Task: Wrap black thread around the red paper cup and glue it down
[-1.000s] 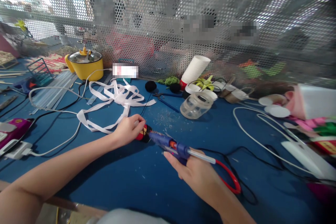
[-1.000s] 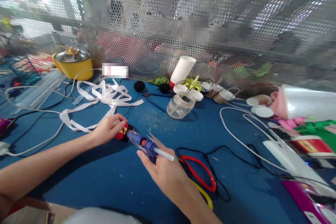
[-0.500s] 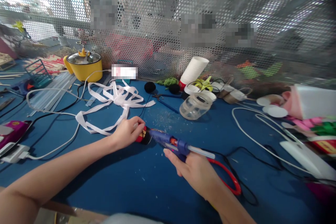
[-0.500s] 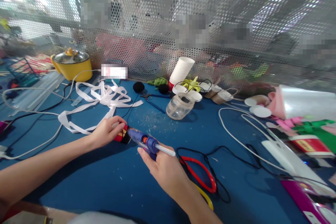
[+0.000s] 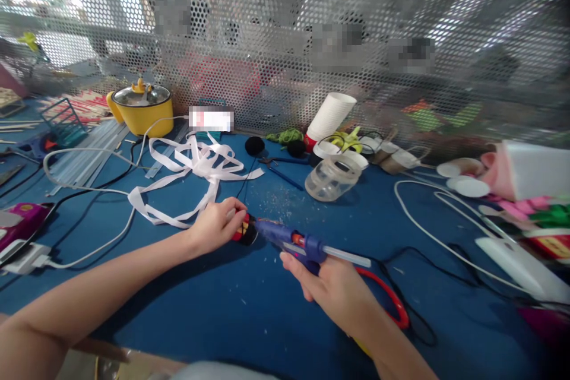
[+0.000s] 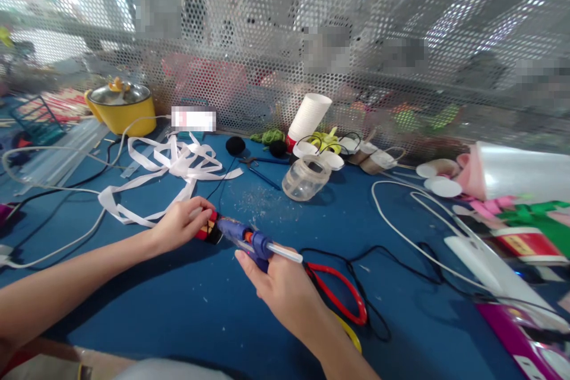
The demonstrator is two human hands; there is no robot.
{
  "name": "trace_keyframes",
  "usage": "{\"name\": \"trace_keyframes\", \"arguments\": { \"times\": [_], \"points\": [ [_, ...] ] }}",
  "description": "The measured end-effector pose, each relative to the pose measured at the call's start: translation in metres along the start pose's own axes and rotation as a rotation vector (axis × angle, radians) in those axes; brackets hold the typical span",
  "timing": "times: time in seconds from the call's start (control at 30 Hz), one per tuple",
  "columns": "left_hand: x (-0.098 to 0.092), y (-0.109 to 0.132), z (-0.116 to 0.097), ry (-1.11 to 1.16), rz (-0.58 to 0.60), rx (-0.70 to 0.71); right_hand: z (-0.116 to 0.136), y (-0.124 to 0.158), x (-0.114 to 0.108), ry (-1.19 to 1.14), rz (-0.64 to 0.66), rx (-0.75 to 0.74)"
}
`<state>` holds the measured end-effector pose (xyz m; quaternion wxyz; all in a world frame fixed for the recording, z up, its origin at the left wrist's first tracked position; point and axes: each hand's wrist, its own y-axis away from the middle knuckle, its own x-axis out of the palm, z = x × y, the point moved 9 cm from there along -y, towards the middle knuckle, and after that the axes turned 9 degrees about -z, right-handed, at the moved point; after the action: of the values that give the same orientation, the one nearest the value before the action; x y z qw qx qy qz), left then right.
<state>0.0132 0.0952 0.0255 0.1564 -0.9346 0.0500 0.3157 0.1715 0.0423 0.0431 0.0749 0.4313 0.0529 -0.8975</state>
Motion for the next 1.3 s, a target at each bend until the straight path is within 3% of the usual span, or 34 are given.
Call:
{"name": "trace_keyframes", "arguments": {
  "times": [0.23, 0.73, 1.13, 1.3],
  "points": [
    [0.0, 0.004, -0.004, 0.002, 0.004, 0.041, -0.003, -0.005, 0.001, -0.017, 0.004, 0.078],
    [-0.002, 0.007, -0.011, -0.034, 0.007, 0.116, -0.001, -0.007, -0.001, -0.029, 0.014, 0.072],
    [-0.003, 0.003, -0.006, -0.062, -0.01, 0.06, 0.0, 0.001, -0.002, 0.043, 0.01, 0.005],
    [-0.003, 0.003, -0.008, -0.062, -0.006, 0.07, -0.003, -0.004, -0.003, 0.008, -0.017, 0.055]
  ]
}}
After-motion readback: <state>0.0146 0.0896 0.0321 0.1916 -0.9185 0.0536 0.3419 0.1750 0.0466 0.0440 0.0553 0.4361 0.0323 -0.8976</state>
